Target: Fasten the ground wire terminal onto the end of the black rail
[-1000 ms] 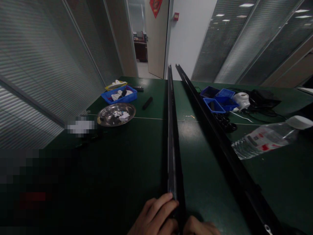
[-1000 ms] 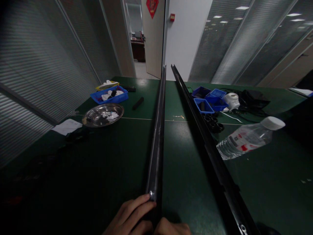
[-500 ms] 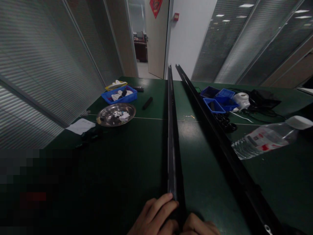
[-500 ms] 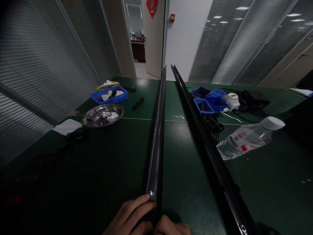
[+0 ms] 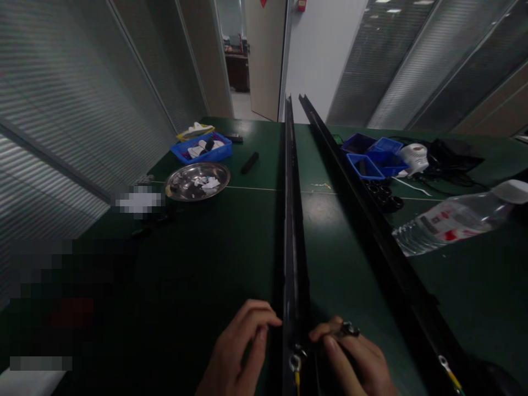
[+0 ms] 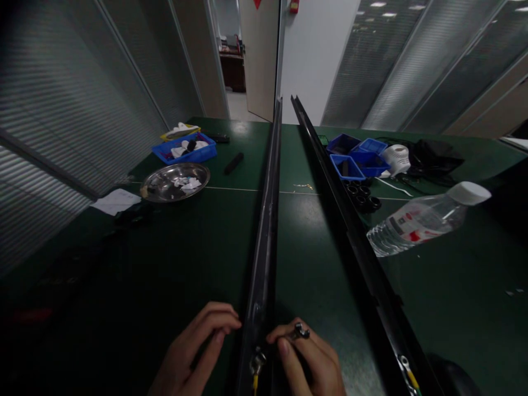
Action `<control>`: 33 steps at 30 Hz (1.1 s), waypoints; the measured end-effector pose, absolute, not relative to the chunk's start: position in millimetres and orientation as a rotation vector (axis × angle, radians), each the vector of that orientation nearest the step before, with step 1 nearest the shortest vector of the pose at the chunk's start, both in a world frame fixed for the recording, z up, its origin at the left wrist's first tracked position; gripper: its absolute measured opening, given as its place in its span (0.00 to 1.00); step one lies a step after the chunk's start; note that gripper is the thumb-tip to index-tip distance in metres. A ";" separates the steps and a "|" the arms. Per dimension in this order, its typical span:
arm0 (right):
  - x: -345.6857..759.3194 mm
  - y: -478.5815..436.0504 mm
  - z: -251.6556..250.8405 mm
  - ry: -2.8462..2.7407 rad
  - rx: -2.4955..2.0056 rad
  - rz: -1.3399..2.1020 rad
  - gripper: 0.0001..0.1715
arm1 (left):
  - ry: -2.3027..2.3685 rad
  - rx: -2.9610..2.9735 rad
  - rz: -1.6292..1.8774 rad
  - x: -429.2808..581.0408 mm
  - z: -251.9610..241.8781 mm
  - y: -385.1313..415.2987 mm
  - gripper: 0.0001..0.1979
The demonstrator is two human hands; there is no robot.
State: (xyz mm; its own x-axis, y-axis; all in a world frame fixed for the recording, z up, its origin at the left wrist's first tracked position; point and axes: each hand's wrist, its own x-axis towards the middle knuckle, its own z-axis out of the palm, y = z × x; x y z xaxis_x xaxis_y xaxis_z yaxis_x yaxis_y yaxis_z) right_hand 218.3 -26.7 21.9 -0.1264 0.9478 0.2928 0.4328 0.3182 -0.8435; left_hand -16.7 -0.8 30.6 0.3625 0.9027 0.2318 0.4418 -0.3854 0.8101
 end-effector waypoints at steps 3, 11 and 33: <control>220.5 -26.1 24.7 -1.718 -1.239 0.823 0.09 | 1.148 1.942 0.848 -16.9 31.4 -3.0 0.13; 216.3 -27.3 29.8 -1.733 -1.170 0.873 0.09 | 1.000 2.163 0.702 -13.7 30.6 -6.9 0.11; 213.7 -26.4 26.5 -1.747 -1.287 0.888 0.11 | 1.061 2.140 0.712 -13.9 35.4 -7.9 0.12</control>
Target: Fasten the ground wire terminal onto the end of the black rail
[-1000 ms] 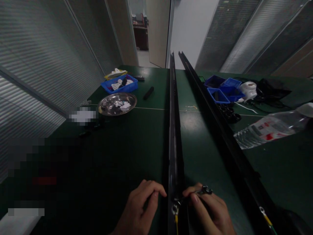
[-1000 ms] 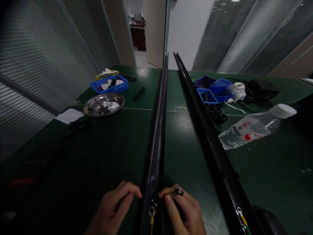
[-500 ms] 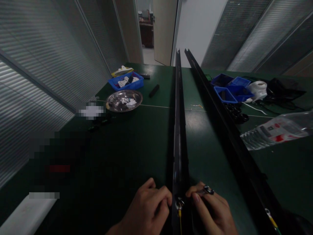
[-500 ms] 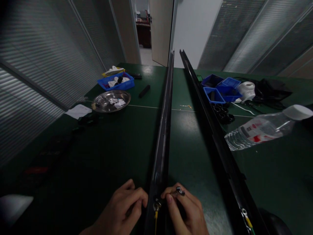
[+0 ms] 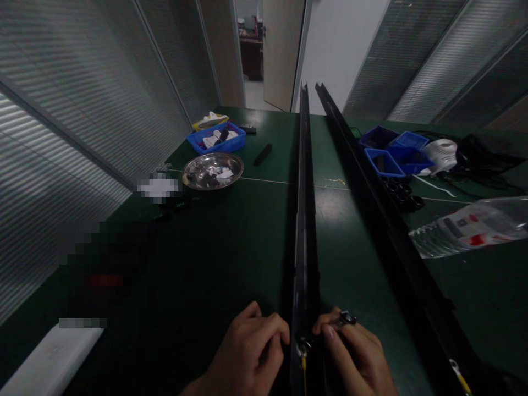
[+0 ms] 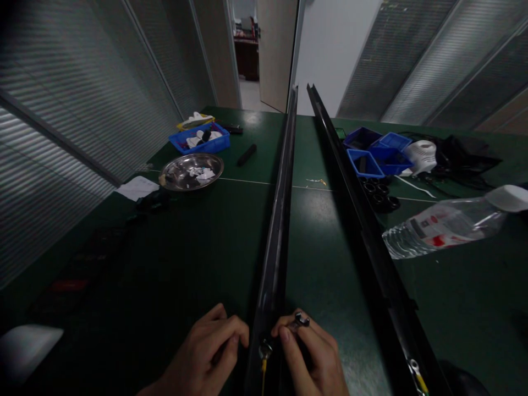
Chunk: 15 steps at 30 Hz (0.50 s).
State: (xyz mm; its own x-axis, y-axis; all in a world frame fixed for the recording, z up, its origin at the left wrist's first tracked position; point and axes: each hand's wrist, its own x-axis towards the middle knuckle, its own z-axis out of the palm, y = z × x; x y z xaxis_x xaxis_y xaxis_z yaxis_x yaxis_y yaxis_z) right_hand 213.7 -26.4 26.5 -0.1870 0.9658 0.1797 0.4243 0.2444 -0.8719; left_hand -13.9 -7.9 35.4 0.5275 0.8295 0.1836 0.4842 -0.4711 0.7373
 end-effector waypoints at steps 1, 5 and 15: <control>213.6 -26.2 27.1 -1.750 -1.288 0.886 0.11 | 1.054 2.137 0.712 -14.1 35.3 -7.8 0.12; 214.3 -26.9 29.7 -1.781 -1.310 0.890 0.13 | 1.052 2.124 0.700 -14.4 34.8 -8.0 0.12; 215.5 -29.7 28.9 -1.725 -1.320 0.853 0.12 | 1.061 2.109 0.667 -14.3 37.3 -8.7 0.12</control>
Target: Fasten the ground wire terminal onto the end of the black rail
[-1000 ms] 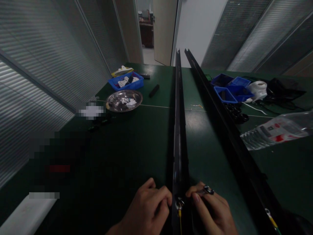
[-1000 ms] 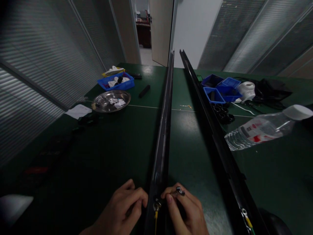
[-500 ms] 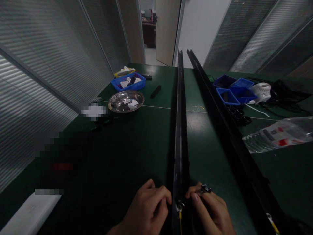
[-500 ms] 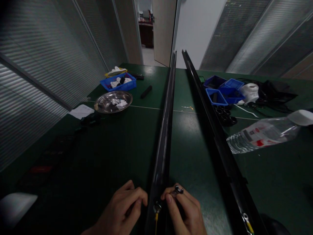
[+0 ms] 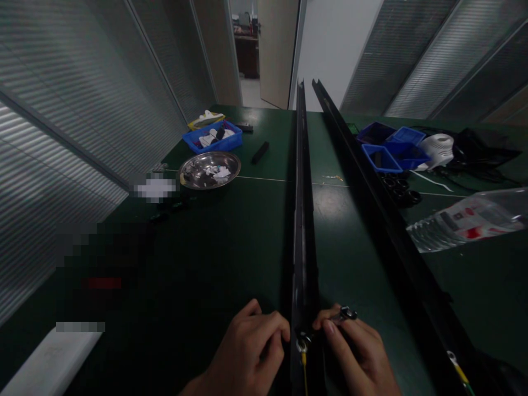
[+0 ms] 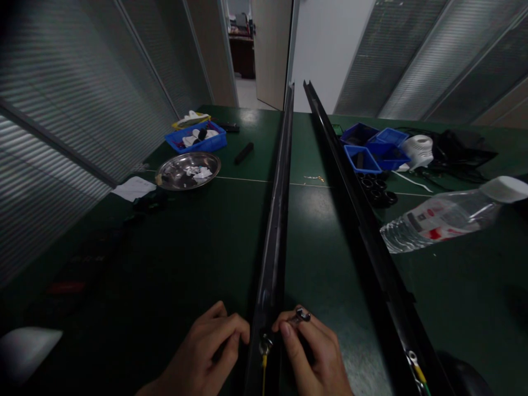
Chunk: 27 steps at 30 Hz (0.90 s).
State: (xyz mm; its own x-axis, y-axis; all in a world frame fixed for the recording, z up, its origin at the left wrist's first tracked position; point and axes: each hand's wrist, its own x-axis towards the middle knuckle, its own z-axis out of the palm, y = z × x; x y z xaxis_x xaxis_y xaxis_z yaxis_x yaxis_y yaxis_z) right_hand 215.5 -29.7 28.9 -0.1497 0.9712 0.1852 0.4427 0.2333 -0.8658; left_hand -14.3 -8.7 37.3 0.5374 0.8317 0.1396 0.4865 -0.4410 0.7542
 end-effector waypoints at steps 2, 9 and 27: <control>215.0 -29.4 29.5 -1.715 -1.319 0.842 0.12 | 1.061 2.117 0.670 -13.8 39.2 -8.6 0.12; 217.0 -29.1 25.1 -1.694 -1.321 0.913 0.10 | 1.037 2.121 0.711 -14.4 39.5 -9.6 0.12; 213.3 -26.2 32.8 -1.662 -1.266 0.981 0.12 | 0.992 2.322 0.488 -7.5 46.2 -11.0 0.15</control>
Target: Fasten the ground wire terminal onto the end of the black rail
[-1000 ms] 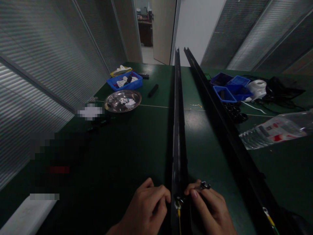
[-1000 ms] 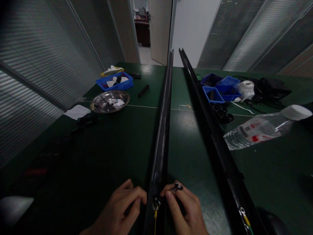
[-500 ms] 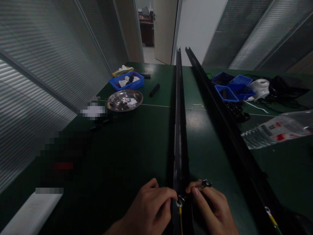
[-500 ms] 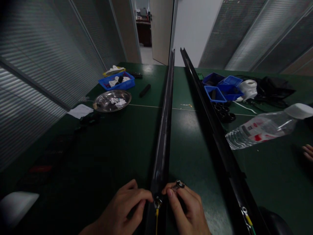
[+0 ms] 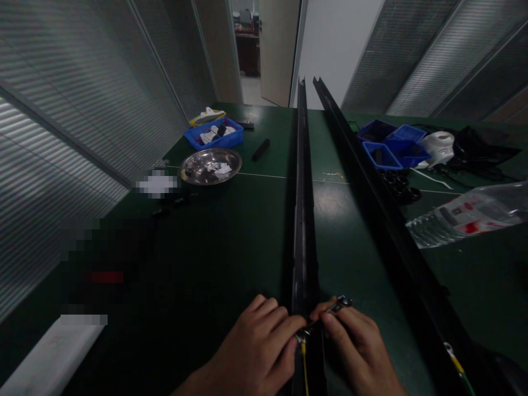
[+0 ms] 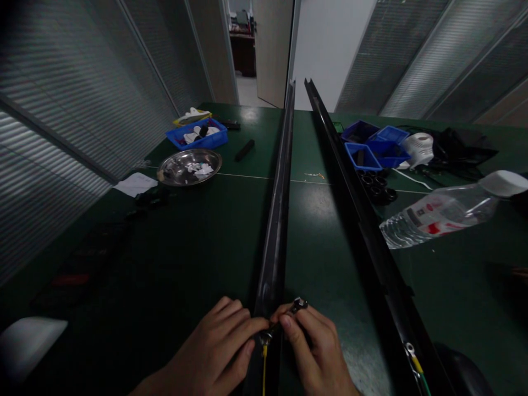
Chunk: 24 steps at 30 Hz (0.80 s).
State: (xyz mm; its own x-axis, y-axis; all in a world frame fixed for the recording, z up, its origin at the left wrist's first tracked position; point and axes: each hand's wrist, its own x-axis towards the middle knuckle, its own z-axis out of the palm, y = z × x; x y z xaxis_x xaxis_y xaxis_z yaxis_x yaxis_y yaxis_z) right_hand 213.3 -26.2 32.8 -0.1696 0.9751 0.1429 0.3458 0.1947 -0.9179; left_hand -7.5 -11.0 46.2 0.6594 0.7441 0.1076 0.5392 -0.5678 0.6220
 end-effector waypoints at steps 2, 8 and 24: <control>213.6 -26.5 32.1 -1.648 -1.269 0.981 0.11 | 0.990 2.328 0.507 -6.4 46.8 -11.1 0.15; 212.4 -24.2 31.7 -1.627 -1.275 0.961 0.12 | 0.996 2.352 0.525 -5.5 47.3 -11.8 0.15; 218.0 -22.5 27.1 -1.720 -1.134 1.052 0.16 | 1.019 2.383 0.453 -6.0 41.7 -10.6 0.11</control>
State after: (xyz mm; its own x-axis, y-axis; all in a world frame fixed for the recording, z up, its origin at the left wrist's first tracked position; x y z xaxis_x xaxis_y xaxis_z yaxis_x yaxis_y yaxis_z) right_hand 218.0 -22.5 27.1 -0.2733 0.9460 0.1742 0.2758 0.2506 -0.9280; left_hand -6.0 -10.6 41.7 0.6637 0.7410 0.1024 0.5728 -0.5915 0.5675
